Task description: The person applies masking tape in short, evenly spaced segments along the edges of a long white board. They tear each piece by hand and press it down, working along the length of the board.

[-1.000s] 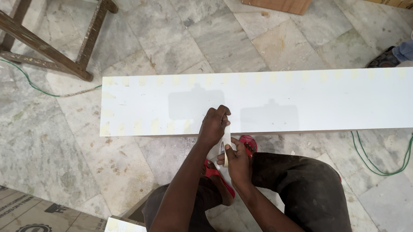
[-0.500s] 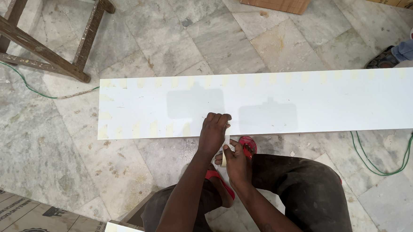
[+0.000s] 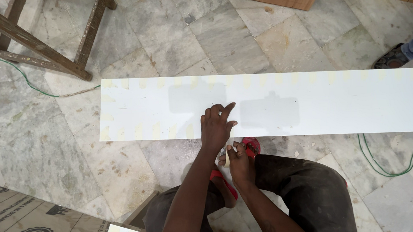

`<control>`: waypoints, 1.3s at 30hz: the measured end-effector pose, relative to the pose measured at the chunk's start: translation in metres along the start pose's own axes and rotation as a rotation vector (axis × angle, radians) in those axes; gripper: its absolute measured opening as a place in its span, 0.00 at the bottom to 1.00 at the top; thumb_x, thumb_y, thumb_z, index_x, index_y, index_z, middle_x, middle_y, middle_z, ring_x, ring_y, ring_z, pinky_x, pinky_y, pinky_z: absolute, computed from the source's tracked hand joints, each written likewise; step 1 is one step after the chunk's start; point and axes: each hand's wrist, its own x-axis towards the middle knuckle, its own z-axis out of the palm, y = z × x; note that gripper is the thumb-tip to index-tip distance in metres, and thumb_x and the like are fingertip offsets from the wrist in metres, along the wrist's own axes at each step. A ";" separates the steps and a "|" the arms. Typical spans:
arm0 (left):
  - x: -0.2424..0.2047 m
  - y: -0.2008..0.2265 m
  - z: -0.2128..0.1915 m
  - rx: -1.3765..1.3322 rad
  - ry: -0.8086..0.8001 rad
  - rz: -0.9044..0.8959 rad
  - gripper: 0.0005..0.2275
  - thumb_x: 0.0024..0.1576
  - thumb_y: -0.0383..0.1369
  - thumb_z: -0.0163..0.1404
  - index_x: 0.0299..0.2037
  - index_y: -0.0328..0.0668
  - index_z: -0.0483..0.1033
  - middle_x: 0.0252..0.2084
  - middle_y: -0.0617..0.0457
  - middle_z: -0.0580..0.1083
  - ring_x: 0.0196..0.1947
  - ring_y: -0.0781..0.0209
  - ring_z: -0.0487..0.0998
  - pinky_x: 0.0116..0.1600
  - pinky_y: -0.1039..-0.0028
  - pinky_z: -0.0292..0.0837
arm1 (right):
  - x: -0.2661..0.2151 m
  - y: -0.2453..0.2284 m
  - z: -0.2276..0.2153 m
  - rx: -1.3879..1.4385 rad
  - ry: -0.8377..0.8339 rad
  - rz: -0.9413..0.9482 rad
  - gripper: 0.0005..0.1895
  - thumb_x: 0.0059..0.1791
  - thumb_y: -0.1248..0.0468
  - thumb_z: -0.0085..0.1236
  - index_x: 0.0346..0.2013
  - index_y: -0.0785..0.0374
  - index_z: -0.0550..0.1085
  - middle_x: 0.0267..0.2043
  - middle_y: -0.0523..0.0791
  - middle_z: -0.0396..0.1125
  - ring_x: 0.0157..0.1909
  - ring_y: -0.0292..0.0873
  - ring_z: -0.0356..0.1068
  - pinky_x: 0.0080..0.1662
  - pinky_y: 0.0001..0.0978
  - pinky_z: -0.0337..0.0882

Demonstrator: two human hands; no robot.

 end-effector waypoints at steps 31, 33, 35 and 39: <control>-0.036 -0.034 0.029 0.551 -0.014 0.388 0.30 0.56 0.32 0.53 0.71 0.42 0.60 0.74 0.42 0.60 0.72 0.48 0.62 0.70 0.59 0.61 | 0.117 0.078 -0.013 0.317 -0.053 0.245 0.09 0.57 0.65 0.48 0.37 0.64 0.75 0.32 0.46 0.72 0.28 0.39 0.70 0.37 0.37 0.72; -0.037 -0.034 0.028 0.522 -0.088 0.379 0.31 0.52 0.31 0.52 0.69 0.40 0.61 0.72 0.40 0.61 0.71 0.47 0.64 0.68 0.58 0.62 | 0.128 0.084 -0.012 0.524 -0.082 0.492 0.09 0.58 0.64 0.43 0.38 0.58 0.72 0.32 0.43 0.70 0.29 0.39 0.70 0.41 0.38 0.73; -0.037 -0.033 0.028 0.510 -0.008 0.407 0.28 0.56 0.32 0.51 0.69 0.40 0.62 0.72 0.41 0.62 0.71 0.47 0.64 0.68 0.58 0.63 | 0.136 0.091 -0.014 0.692 -0.049 0.630 0.10 0.58 0.62 0.44 0.40 0.55 0.75 0.30 0.38 0.70 0.27 0.35 0.67 0.37 0.35 0.66; -0.035 -0.037 0.029 0.543 0.059 0.447 0.25 0.61 0.32 0.49 0.70 0.39 0.61 0.72 0.40 0.62 0.71 0.46 0.64 0.68 0.58 0.64 | 0.130 0.117 -0.042 0.713 0.080 0.598 0.06 0.57 0.62 0.45 0.37 0.45 0.66 0.27 0.35 0.65 0.25 0.34 0.62 0.36 0.35 0.67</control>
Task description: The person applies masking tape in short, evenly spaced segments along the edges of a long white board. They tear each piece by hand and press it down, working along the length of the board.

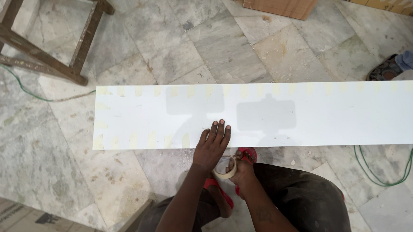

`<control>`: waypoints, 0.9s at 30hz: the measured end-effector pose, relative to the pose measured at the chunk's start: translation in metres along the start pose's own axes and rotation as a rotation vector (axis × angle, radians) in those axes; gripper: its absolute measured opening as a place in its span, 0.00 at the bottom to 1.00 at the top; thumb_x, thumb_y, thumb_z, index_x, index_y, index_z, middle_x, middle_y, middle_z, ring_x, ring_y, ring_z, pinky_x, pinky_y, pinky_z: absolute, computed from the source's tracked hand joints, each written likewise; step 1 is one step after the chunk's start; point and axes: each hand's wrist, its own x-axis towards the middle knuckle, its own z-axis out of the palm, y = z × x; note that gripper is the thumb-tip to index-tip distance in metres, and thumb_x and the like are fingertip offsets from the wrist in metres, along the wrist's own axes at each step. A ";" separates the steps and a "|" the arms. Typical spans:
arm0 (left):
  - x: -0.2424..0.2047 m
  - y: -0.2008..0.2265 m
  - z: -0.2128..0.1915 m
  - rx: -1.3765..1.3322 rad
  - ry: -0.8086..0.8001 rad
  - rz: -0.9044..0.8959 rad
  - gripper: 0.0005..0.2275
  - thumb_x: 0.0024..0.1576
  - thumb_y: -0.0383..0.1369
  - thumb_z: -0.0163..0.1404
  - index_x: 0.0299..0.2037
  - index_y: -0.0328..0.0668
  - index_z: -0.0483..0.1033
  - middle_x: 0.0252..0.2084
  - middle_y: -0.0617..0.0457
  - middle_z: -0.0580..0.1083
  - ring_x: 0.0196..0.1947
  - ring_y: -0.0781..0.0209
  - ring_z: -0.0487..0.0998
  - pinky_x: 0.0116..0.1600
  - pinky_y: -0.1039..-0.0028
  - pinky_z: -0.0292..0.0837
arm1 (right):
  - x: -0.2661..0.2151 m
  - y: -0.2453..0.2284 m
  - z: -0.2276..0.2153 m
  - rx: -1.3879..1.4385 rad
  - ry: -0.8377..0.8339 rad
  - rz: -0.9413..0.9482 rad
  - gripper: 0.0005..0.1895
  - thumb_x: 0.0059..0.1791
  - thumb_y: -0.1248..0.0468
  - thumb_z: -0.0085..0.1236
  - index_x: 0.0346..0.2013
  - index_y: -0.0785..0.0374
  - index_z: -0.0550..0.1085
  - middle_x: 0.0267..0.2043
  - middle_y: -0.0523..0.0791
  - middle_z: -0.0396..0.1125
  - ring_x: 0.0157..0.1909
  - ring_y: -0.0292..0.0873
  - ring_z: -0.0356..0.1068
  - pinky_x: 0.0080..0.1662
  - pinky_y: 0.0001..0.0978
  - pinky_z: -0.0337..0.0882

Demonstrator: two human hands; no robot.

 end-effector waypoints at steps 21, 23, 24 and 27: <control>-0.038 0.081 -0.030 -0.791 -0.041 -0.956 0.07 0.57 0.33 0.52 0.37 0.39 0.78 0.39 0.45 0.80 0.42 0.46 0.81 0.48 0.59 0.76 | -0.113 -0.025 -0.081 -0.478 -0.017 -0.310 0.08 0.53 0.66 0.51 0.46 0.63 0.67 0.38 0.49 0.74 0.35 0.45 0.78 0.34 0.41 0.76; -0.037 0.092 -0.014 -0.871 -0.245 -0.798 0.06 0.54 0.33 0.53 0.35 0.41 0.80 0.36 0.44 0.80 0.38 0.43 0.81 0.43 0.57 0.77 | -0.114 -0.023 -0.080 -0.487 -0.098 -0.291 0.08 0.52 0.66 0.52 0.46 0.62 0.67 0.37 0.49 0.72 0.34 0.45 0.76 0.34 0.43 0.77; -0.034 0.092 -0.004 -0.857 -0.239 -0.820 0.06 0.55 0.32 0.52 0.35 0.42 0.81 0.36 0.45 0.80 0.38 0.43 0.81 0.43 0.58 0.77 | -0.115 -0.020 -0.080 -0.487 -0.134 -0.279 0.09 0.52 0.65 0.53 0.46 0.61 0.68 0.37 0.48 0.71 0.33 0.45 0.76 0.33 0.44 0.77; -0.021 0.084 0.032 -0.821 -0.248 -0.882 0.07 0.56 0.32 0.50 0.38 0.45 0.83 0.39 0.46 0.81 0.41 0.44 0.82 0.47 0.59 0.77 | -0.117 -0.015 -0.082 -0.570 -0.098 -0.269 0.11 0.52 0.64 0.52 0.50 0.60 0.68 0.40 0.48 0.74 0.37 0.44 0.78 0.37 0.41 0.78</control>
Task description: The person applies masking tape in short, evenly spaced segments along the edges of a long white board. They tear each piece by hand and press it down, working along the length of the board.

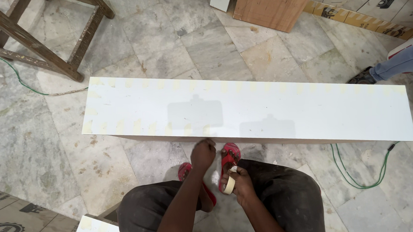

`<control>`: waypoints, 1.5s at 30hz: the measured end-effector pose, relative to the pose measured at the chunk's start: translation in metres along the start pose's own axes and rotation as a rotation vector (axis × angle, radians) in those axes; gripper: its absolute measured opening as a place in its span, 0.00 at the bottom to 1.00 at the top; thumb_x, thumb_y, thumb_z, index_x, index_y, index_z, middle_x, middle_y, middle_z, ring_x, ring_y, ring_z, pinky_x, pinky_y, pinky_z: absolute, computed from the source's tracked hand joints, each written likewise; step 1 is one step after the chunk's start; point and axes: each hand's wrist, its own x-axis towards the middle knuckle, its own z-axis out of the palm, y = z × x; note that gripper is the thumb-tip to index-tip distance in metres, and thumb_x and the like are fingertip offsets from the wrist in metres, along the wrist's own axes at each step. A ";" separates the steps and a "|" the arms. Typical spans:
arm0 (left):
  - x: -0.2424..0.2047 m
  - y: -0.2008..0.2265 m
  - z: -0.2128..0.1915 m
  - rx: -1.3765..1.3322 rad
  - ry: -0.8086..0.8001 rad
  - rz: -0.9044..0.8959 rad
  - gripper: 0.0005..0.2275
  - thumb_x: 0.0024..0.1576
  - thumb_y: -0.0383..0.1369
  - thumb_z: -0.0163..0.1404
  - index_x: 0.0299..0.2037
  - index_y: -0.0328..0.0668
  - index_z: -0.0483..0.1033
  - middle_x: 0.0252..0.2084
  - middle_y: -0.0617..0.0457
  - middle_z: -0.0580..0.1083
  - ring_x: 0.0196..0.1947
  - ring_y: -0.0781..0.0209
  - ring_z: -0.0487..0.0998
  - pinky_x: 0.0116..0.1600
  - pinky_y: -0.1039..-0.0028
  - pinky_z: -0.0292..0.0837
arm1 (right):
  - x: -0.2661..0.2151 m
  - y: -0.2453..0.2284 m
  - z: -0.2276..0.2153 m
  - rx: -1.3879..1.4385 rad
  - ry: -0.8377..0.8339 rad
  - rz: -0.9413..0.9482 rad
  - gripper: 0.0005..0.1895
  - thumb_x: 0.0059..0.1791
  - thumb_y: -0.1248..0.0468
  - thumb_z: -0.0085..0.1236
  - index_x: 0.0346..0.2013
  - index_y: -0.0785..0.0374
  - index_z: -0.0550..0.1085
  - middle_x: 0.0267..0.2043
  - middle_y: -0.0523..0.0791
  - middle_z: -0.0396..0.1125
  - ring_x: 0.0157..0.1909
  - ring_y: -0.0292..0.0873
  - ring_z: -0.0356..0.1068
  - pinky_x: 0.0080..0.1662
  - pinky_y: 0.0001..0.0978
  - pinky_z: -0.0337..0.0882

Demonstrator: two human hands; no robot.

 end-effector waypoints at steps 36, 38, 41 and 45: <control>0.063 -0.118 -0.041 -0.628 0.060 -0.499 0.06 0.55 0.25 0.50 0.37 0.36 0.81 0.35 0.50 0.80 0.34 0.58 0.80 0.39 0.68 0.77 | 0.019 0.017 0.016 -0.181 -0.009 0.092 0.18 0.51 0.66 0.52 0.56 0.59 0.65 0.41 0.52 0.74 0.36 0.47 0.77 0.39 0.41 0.77; 0.053 -0.116 -0.045 -0.549 0.101 -0.545 0.06 0.54 0.26 0.53 0.37 0.35 0.83 0.35 0.47 0.82 0.34 0.53 0.81 0.40 0.65 0.76 | 0.020 0.020 0.015 -0.144 -0.024 0.047 0.17 0.51 0.68 0.53 0.55 0.63 0.65 0.39 0.52 0.72 0.34 0.47 0.75 0.38 0.42 0.76; 0.046 -0.103 -0.059 -0.249 0.541 -0.583 0.07 0.56 0.31 0.51 0.37 0.44 0.83 0.37 0.48 0.81 0.39 0.48 0.81 0.45 0.60 0.75 | 0.024 0.020 0.020 -0.155 -0.049 0.034 0.17 0.51 0.69 0.51 0.55 0.67 0.65 0.38 0.53 0.71 0.34 0.48 0.75 0.38 0.42 0.76; 0.048 -0.098 -0.077 -0.141 0.558 -0.605 0.05 0.58 0.30 0.48 0.35 0.43 0.78 0.39 0.46 0.80 0.41 0.41 0.81 0.46 0.53 0.75 | 0.021 0.022 0.024 -0.236 -0.041 0.076 0.18 0.51 0.67 0.51 0.55 0.64 0.65 0.40 0.52 0.73 0.36 0.48 0.76 0.39 0.42 0.76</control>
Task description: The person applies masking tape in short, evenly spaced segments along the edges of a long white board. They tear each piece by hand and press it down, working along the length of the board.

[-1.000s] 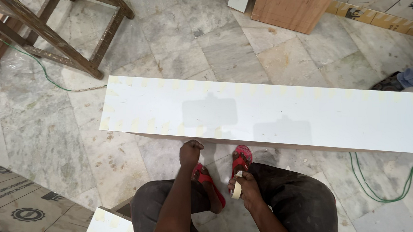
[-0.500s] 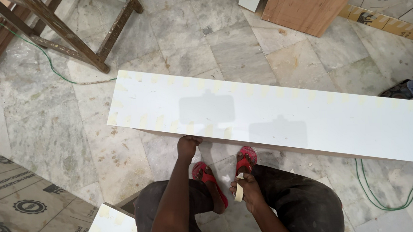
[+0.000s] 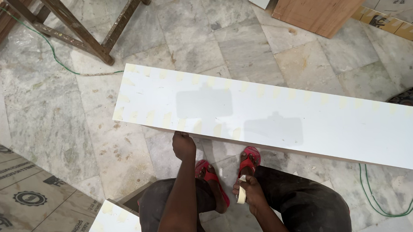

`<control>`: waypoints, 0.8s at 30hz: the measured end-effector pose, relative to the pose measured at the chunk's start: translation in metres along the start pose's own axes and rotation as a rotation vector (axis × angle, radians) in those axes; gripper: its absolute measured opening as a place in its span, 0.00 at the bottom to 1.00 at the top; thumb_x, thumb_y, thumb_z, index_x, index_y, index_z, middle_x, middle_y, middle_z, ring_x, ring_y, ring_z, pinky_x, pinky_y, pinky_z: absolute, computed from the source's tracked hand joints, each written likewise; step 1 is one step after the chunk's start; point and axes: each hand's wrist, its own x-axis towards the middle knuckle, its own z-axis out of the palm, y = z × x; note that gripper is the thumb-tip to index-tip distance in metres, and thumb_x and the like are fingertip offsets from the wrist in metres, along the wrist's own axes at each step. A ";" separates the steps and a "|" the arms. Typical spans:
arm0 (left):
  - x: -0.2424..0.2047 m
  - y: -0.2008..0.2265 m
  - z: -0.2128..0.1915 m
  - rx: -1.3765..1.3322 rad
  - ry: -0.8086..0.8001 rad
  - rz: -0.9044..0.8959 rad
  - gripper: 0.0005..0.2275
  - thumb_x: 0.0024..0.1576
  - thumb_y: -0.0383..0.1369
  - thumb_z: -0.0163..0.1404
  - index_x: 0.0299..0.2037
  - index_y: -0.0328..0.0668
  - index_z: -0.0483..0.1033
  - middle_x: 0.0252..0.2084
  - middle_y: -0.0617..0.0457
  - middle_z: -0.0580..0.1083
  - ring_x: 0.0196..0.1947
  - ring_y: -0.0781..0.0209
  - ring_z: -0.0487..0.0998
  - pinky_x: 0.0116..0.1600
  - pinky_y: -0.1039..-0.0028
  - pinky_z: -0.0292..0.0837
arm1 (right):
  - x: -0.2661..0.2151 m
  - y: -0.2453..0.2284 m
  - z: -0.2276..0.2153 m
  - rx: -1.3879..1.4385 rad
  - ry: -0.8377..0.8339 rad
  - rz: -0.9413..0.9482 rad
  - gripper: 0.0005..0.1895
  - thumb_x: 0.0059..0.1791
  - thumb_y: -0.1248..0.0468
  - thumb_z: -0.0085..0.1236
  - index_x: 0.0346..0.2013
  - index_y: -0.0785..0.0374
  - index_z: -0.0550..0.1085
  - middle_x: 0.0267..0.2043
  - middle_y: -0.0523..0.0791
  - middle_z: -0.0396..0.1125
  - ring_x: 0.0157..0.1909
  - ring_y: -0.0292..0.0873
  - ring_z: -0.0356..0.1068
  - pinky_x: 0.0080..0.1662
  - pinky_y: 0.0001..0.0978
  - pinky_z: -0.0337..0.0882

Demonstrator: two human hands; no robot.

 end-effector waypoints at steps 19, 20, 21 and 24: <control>-0.125 0.007 0.004 -0.295 -1.161 0.270 0.17 0.55 0.35 0.60 0.49 0.33 0.73 0.36 0.45 0.79 0.26 0.61 0.78 0.31 0.72 0.75 | -0.050 -0.056 0.010 -0.002 -0.162 -0.503 0.30 0.52 0.72 0.46 0.70 0.59 0.59 0.45 0.44 0.71 0.43 0.39 0.74 0.47 0.32 0.75; -0.132 0.016 0.001 -0.338 -1.132 0.225 0.17 0.55 0.34 0.60 0.48 0.31 0.73 0.35 0.44 0.78 0.24 0.62 0.76 0.29 0.72 0.72 | -0.054 -0.060 0.009 -0.010 -0.181 -0.528 0.31 0.53 0.72 0.45 0.72 0.58 0.58 0.43 0.45 0.72 0.42 0.39 0.74 0.48 0.32 0.75; -0.139 0.023 -0.003 -0.381 -1.103 0.179 0.17 0.54 0.33 0.61 0.48 0.30 0.72 0.33 0.43 0.77 0.23 0.64 0.75 0.26 0.72 0.70 | -0.058 -0.062 0.008 -0.019 -0.201 -0.553 0.31 0.54 0.72 0.45 0.73 0.58 0.58 0.41 0.46 0.72 0.41 0.39 0.73 0.48 0.31 0.74; -0.151 0.040 -0.004 -0.379 -0.977 0.243 0.15 0.54 0.33 0.61 0.44 0.30 0.73 0.36 0.45 0.77 0.28 0.63 0.77 0.31 0.71 0.73 | -0.068 -0.069 0.004 0.037 -0.223 -0.543 0.32 0.54 0.72 0.45 0.74 0.59 0.57 0.41 0.47 0.72 0.39 0.39 0.73 0.45 0.32 0.75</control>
